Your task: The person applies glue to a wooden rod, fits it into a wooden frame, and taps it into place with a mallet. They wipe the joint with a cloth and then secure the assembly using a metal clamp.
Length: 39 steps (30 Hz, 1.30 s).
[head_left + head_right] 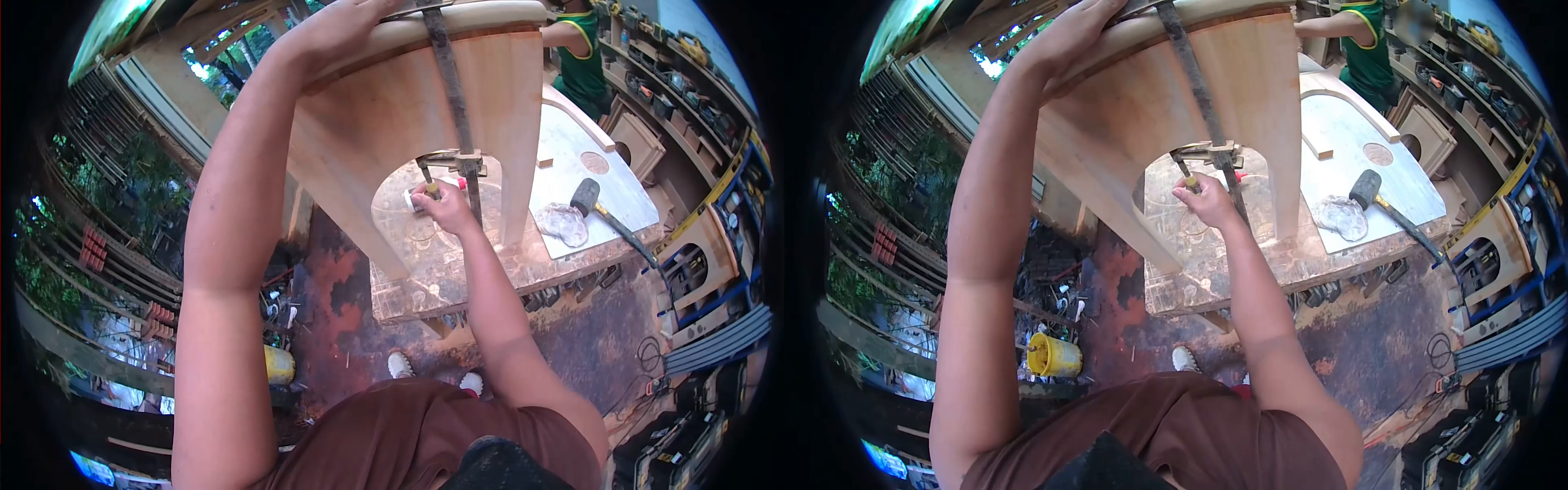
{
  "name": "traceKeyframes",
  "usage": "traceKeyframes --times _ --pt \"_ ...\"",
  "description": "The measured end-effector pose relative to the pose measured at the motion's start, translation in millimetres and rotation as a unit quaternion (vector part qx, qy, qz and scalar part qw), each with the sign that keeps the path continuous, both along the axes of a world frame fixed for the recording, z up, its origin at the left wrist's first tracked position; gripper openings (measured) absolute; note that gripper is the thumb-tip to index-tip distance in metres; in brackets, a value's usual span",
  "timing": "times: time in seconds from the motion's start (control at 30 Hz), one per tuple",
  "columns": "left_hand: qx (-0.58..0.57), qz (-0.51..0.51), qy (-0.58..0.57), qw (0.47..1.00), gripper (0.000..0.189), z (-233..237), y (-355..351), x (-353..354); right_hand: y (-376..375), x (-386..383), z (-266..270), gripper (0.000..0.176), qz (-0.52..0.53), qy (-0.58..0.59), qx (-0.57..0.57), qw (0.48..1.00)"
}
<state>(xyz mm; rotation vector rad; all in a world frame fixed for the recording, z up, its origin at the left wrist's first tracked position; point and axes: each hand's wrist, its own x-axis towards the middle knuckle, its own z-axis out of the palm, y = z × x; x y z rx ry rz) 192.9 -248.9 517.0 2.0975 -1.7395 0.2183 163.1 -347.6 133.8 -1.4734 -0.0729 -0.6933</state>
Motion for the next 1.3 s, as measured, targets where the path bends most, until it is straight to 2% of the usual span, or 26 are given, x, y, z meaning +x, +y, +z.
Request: traceKeyframes --times 0.07,0.1,0.13,0.2,0.23,0.27,0.33,0.37,0.4,0.47,0.5,0.6,0.67,0.73,0.77,0.87,0.9,0.93,1.0,1.03,1.1,1.13,1.2,1.23,1.27,1.3 --pt "-0.008 -0.003 0.017 1.0 0.067 0 -1 2 13 3 -3 0.026 -0.11 -0.018 0.045 0.993" --pt "-0.009 -0.005 0.031 0.999 0.067 0 -3 3 22 6 -6 0.034 -0.215 -0.007 0.009 0.976" --pt "-0.01 -0.008 0.045 0.999 0.067 -1 -4 4 32 5 -7 0.034 -0.222 -0.006 0.009 0.975" --pt "-0.008 -0.011 0.053 0.999 0.067 -2 -3 4 47 5 -7 0.045 -0.403 -0.027 -0.074 0.912" --pt "-0.009 -0.007 0.058 0.998 0.067 -1 -3 5 43 6 -5 0.045 -0.408 -0.027 -0.075 0.909" --pt "-0.009 -0.013 0.059 0.998 0.067 0 -3 8 39 6 -3 0.047 -0.374 -0.005 -0.066 0.925" --pt "-0.02 0.042 -0.01 0.999 0.065 -2 -4 14 31 3 -3 0.049 -0.304 0.043 -0.044 0.951" --pt "-0.018 0.035 -0.007 0.999 0.065 -6 -6 14 27 -1 0 0.044 -0.278 0.047 -0.059 0.957" --pt "-0.054 0.056 -0.002 0.997 0.065 -10 -6 15 18 -1 -2 0.044 -0.285 0.048 -0.062 0.955" --pt "-0.123 0.107 0.007 0.987 0.065 -15 -4 14 7 -1 -3 0.038 -0.093 0.02 -0.032 0.995" --pt "-0.125 0.107 0.006 0.986 0.065 -14 -4 15 -3 -4 -2 0.036 -0.04 0.015 -0.054 0.998" --pt "-0.098 0.08 0.016 0.992 0.076 -13 -3 17 -4 -3 -2 0.035 -0.028 0.047 -0.039 0.998" --pt "-0.099 0.066 0.038 0.992 0.07 -12 -4 12 12 -4 1 0.036 -0.058 0.042 -0.038 0.997" --pt "-0.056 0.044 0.028 0.997 0.066 -4 -2 5 40 -8 6 0.039 -0.343 0.014 -0.063 0.937" --pt "-0.01 0.019 0.02 1.0 0.062 -2 -1 3 48 -8 6 0.042 -0.399 -0.017 -0.102 0.911" --pt "-0.028 -0.014 -0.001 1.0 0.062 -3 -3 10 50 -2 6 0.043 -0.393 0.0 -0.048 0.918" --pt "-0.024 -0.008 0.003 1.0 0.062 -5 -2 11 40 6 1 0.04 -0.349 0.02 -0.014 0.937" --pt "-0.027 -0.013 -0.004 1.0 0.062 -5 -3 11 33 7 2 0.036 -0.366 0.031 -0.067 0.928" --pt "-0.029 -0.019 -0.011 0.999 0.062 -4 -4 7 17 13 -12 0.034 -0.285 -0.007 -0.08 0.955" --pt "-0.024 -0.012 -0.001 1.0 0.062 -3 -3 5 7 10 -9 0.034 -0.284 -0.006 -0.082 0.955" --pt "-0.014 -0.001 0.012 1.0 0.063 -4 0 -1 -3 -3 2 0.033 -0.025 0.022 -0.038 0.999" --pt "-0.021 0.032 -0.002 0.999 0.064 -4 1 -7 -4 -6 7 0.031 0.003 0.033 -0.024 0.999" --pt "-0.031 0.064 -0.016 0.997 0.064 -4 2 -9 2 0 -2 0.03 -0.076 0.012 -0.031 0.997" --pt "-0.034 0.055 -0.003 0.998 0.065 -5 0 -6 11 1 -3 0.03 -0.076 0.013 -0.032 0.996" --pt "-0.038 0.046 0.011 0.998 0.065 -5 -1 -5 23 1 -2 0.031 -0.24 -0.009 -0.087 0.967" --pt "-0.039 0.046 0.011 0.998 0.065 -5 -1 -4 33 2 -1 0.032 -0.396 -0.032 -0.138 0.907"
